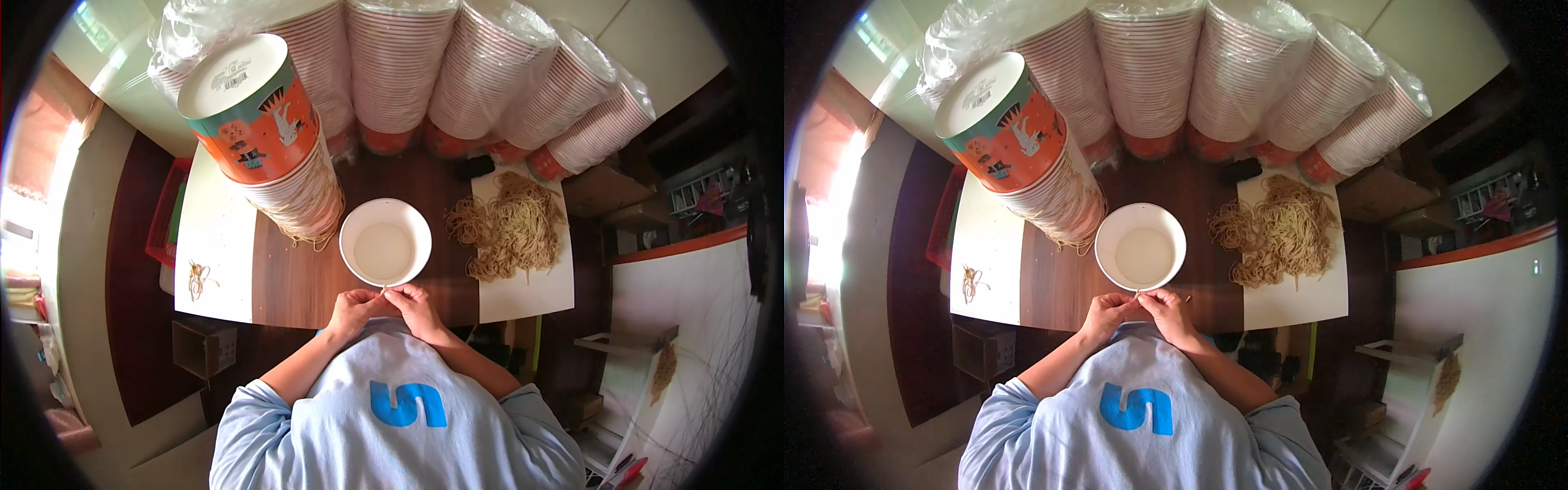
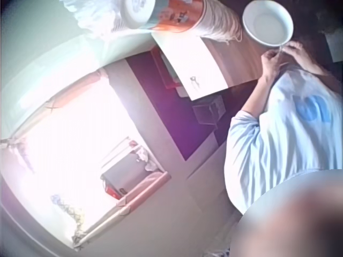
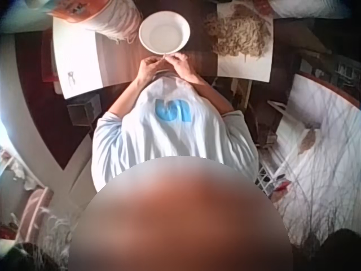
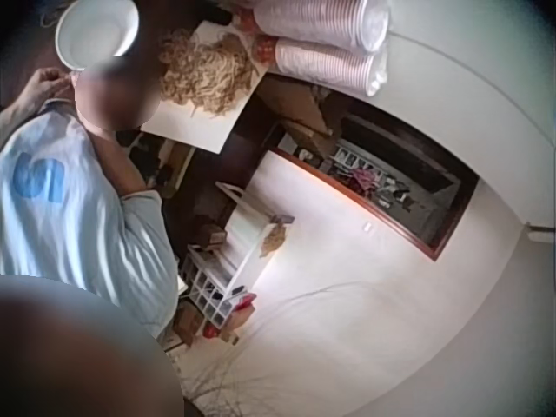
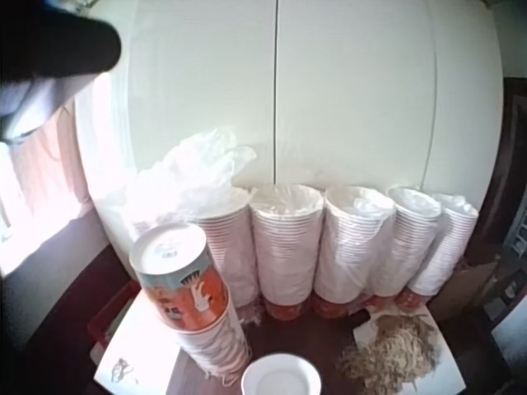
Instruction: Securing paper bowls with rubber bands.
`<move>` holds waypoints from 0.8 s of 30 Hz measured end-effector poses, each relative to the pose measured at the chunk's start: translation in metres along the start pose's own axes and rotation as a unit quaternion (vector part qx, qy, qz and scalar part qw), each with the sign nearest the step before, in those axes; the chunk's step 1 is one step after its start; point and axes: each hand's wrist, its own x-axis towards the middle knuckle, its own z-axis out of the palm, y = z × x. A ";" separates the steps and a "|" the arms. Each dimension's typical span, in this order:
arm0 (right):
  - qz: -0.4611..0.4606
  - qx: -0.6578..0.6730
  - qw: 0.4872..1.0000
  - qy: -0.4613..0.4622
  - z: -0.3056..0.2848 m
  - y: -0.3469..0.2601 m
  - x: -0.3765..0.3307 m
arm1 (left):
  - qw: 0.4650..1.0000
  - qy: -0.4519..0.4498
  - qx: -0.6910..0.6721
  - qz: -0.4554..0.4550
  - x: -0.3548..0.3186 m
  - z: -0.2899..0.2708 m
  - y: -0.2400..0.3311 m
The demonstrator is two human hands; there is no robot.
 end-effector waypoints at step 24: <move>0.155 0.200 0.967 -0.027 -0.008 0.012 0.002 | 0.849 0.074 0.328 0.408 -0.009 0.000 0.001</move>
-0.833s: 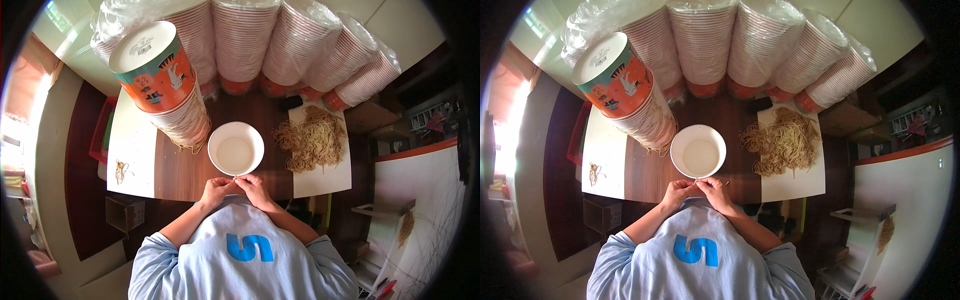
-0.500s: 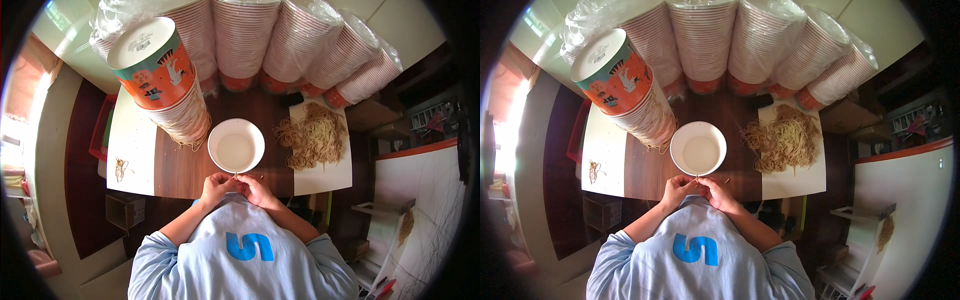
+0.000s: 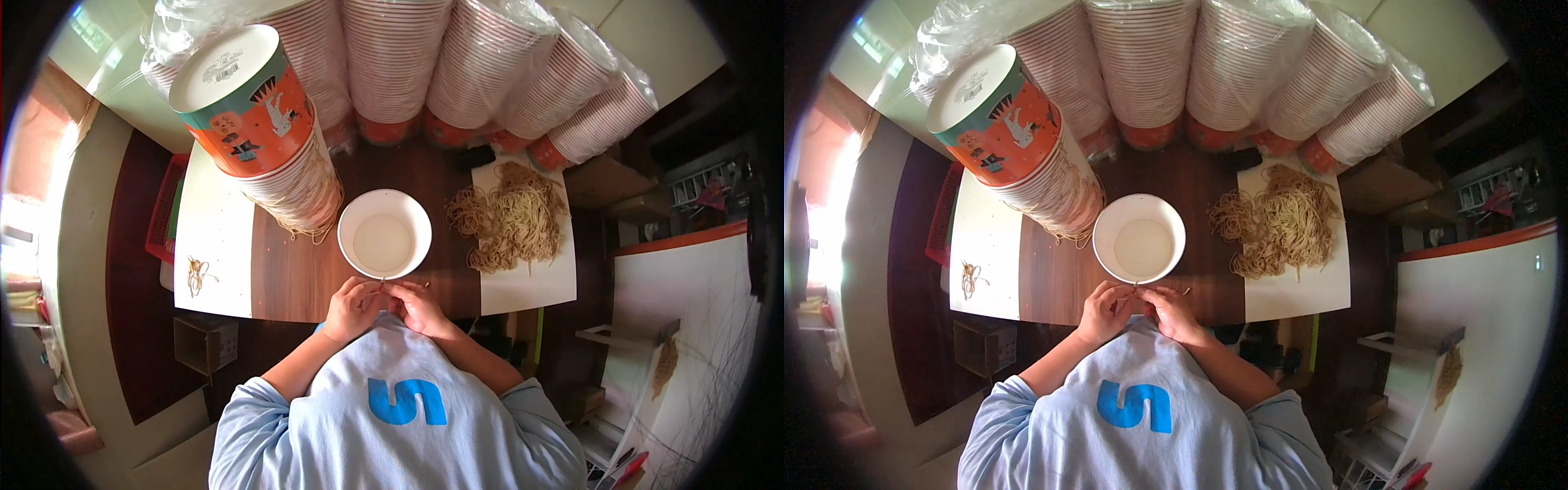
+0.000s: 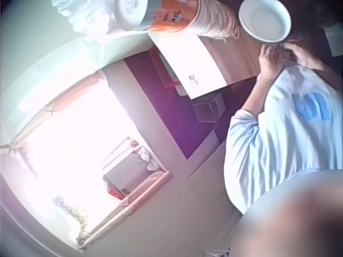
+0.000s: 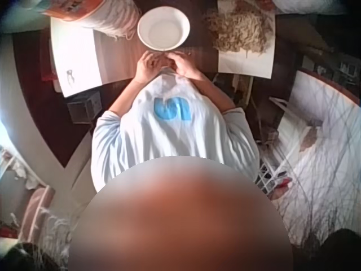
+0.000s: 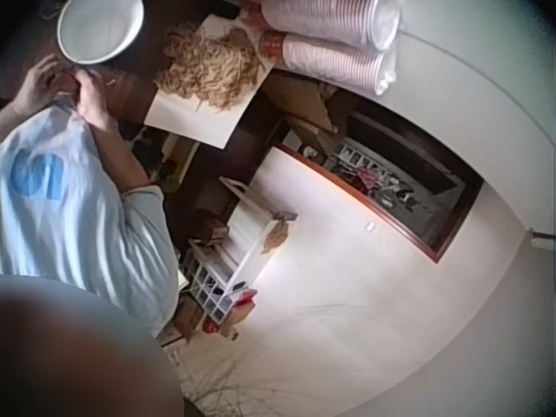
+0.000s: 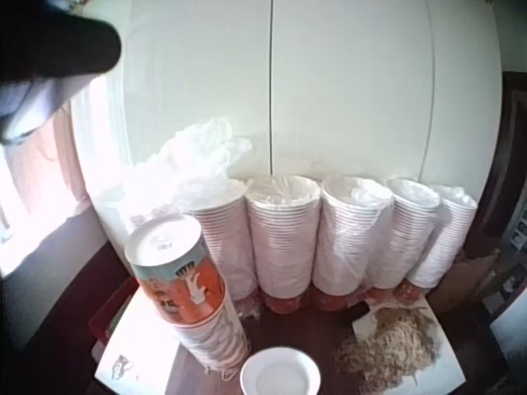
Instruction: Securing paper bowls with rubber bands.
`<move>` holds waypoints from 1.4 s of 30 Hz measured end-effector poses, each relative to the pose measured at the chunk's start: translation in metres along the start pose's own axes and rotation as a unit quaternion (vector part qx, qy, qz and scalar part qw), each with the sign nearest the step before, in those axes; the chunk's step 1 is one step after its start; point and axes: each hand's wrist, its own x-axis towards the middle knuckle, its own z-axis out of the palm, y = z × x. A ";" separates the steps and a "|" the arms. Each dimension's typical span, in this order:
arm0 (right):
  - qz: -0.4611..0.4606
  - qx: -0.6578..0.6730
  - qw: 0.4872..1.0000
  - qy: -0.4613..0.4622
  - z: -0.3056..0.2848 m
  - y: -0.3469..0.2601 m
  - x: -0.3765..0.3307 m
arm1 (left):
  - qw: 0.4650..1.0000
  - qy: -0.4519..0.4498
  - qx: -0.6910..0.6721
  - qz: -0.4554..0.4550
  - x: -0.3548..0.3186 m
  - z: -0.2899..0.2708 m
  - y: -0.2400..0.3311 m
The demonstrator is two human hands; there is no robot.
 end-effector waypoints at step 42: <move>-0.156 -0.194 0.962 0.114 -0.007 0.010 0.013 | 0.900 -0.005 -0.297 -0.319 -0.004 0.004 -0.018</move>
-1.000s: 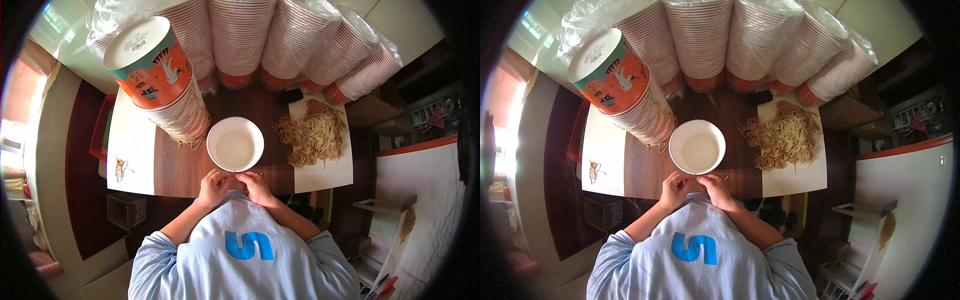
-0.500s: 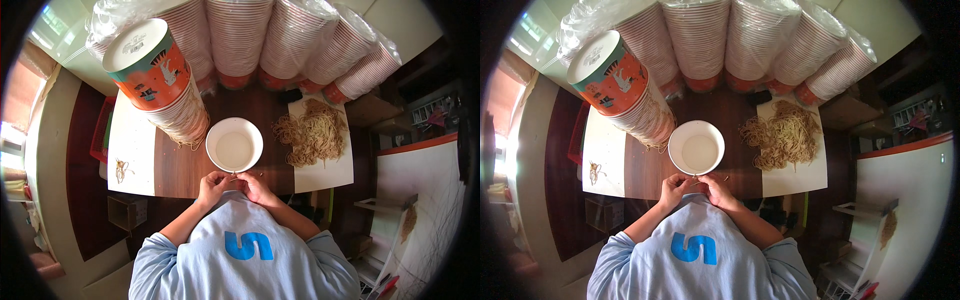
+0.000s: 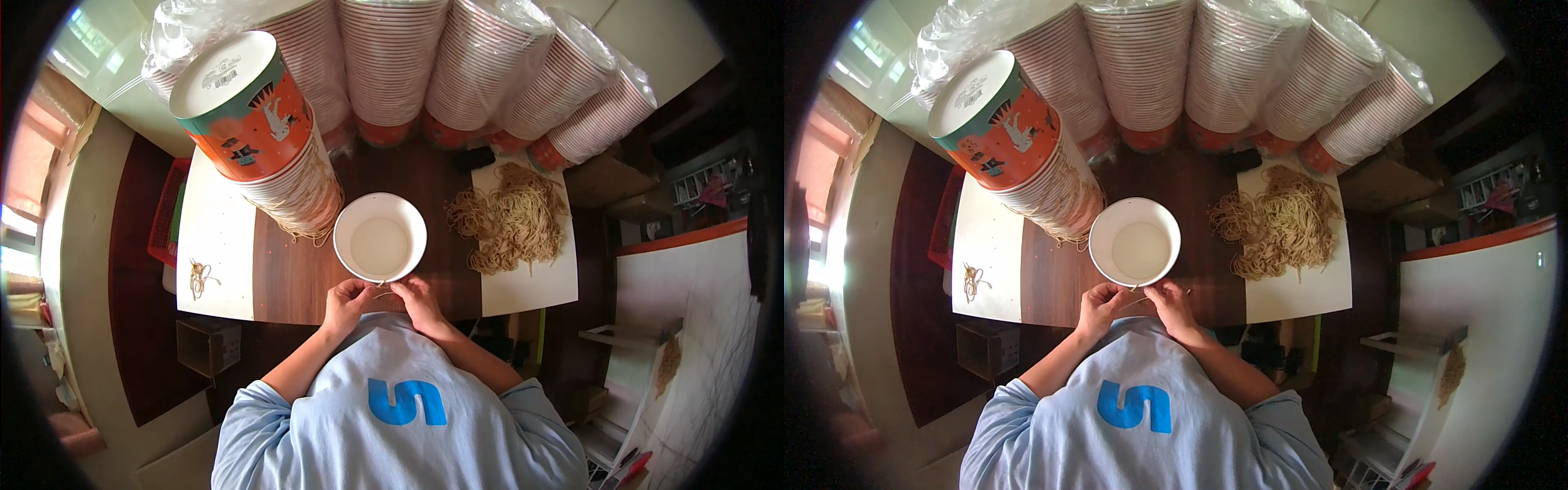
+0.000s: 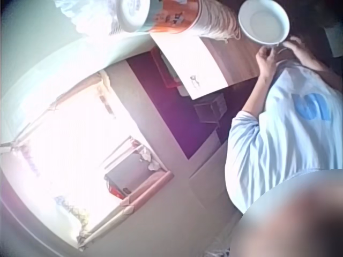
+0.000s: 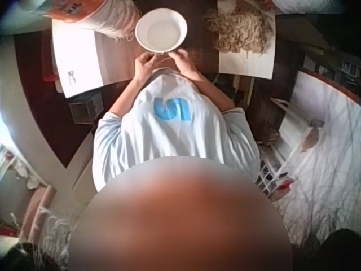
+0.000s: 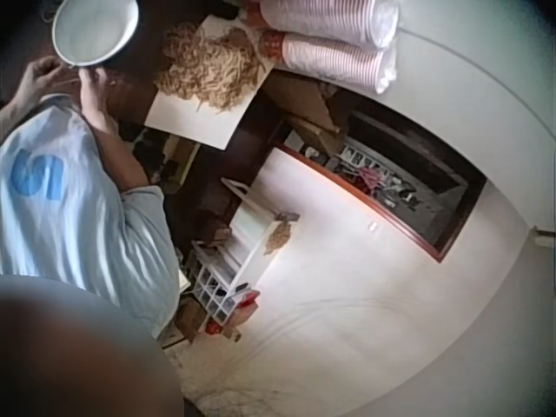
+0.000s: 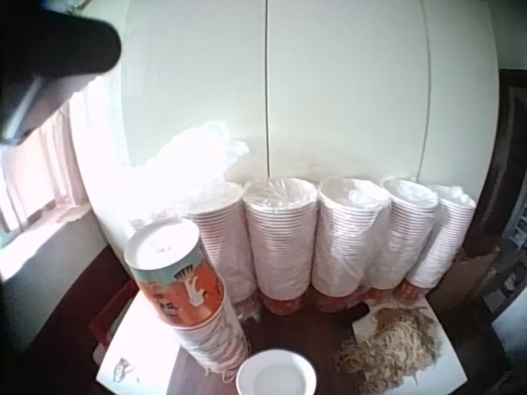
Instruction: Securing paper bowls with rubber bands.
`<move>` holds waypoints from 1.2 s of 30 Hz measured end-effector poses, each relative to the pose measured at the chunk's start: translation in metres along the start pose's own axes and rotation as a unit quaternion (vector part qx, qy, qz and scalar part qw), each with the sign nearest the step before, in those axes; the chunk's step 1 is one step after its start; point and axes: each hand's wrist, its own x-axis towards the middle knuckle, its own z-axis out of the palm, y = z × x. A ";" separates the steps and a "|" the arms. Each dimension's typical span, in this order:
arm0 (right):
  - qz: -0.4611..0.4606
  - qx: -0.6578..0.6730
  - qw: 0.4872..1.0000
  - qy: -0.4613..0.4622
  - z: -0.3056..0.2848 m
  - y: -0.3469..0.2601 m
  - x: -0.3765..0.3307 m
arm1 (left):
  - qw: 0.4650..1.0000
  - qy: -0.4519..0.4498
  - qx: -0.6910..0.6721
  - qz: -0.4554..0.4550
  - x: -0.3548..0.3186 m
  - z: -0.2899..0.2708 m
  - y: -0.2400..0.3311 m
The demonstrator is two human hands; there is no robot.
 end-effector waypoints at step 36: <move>-0.099 -0.008 0.995 -0.005 0.002 0.011 0.002 | 0.978 -0.084 -0.112 -0.152 -0.007 -0.005 0.002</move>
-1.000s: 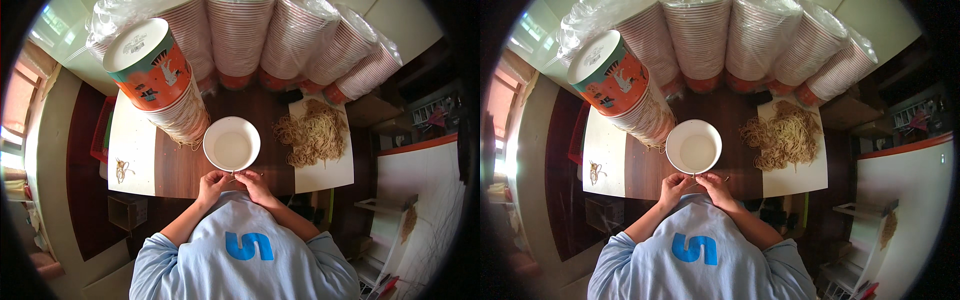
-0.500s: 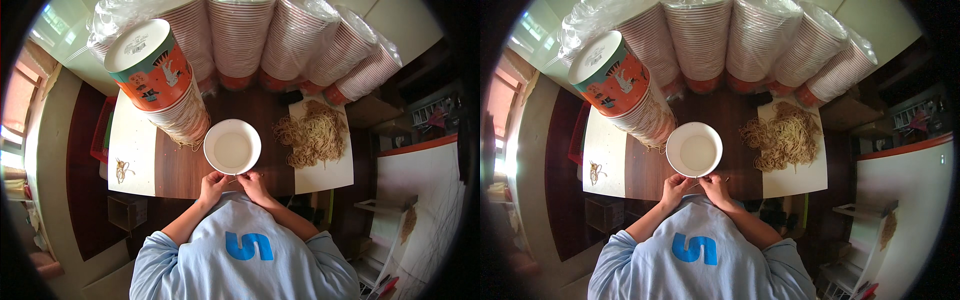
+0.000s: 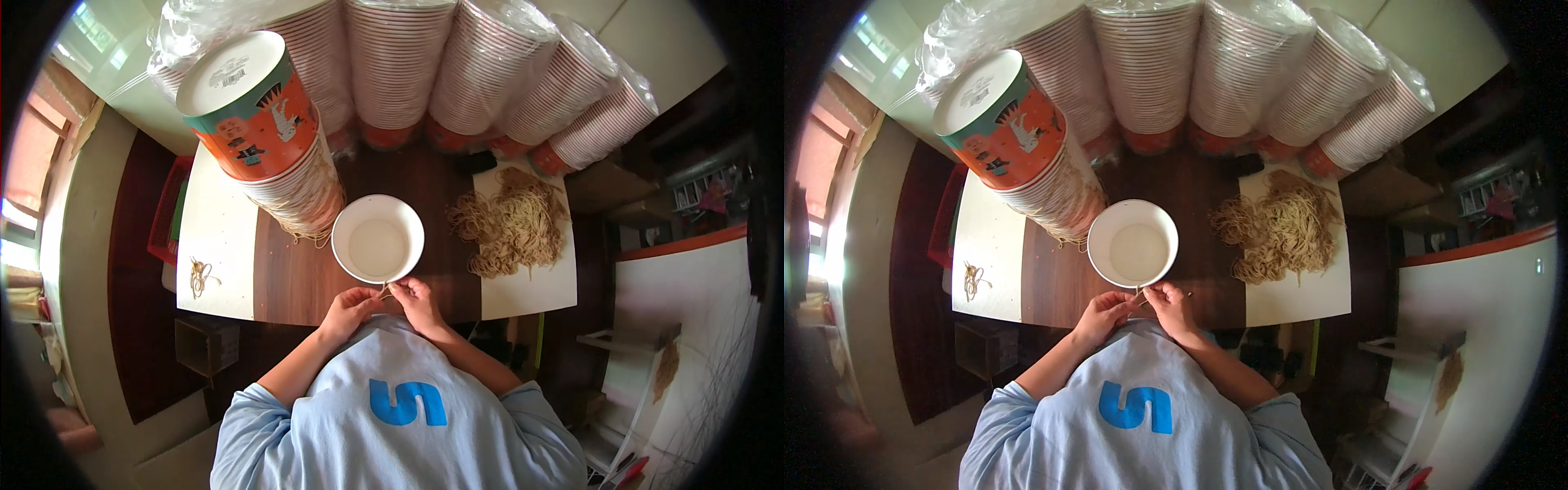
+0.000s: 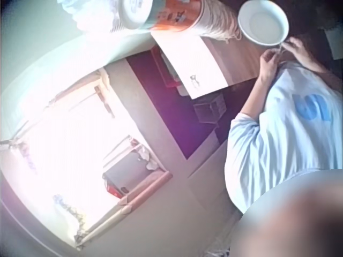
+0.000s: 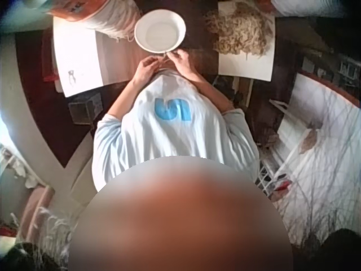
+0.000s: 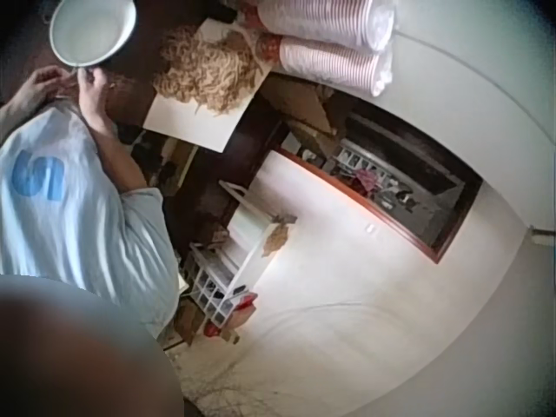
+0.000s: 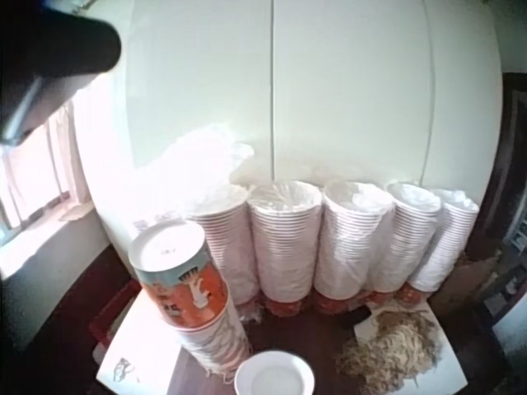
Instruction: Securing paper bowls with rubber bands.
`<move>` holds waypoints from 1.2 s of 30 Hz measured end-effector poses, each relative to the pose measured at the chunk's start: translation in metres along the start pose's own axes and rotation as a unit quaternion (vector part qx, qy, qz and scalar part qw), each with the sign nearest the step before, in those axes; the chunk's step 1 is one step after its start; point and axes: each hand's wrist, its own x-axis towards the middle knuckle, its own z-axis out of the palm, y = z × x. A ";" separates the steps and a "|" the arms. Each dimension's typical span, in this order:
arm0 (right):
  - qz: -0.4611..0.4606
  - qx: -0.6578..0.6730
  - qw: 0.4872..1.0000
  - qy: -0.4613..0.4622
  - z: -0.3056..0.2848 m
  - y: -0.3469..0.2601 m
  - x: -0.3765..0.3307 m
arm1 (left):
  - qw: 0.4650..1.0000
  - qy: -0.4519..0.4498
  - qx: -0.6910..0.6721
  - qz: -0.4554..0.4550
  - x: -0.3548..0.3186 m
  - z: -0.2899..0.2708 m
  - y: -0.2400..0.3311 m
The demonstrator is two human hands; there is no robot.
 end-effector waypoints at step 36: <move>-0.320 -0.539 0.757 -0.186 -0.010 -0.094 -0.005 | 0.918 -0.106 0.344 0.165 -0.058 0.028 0.062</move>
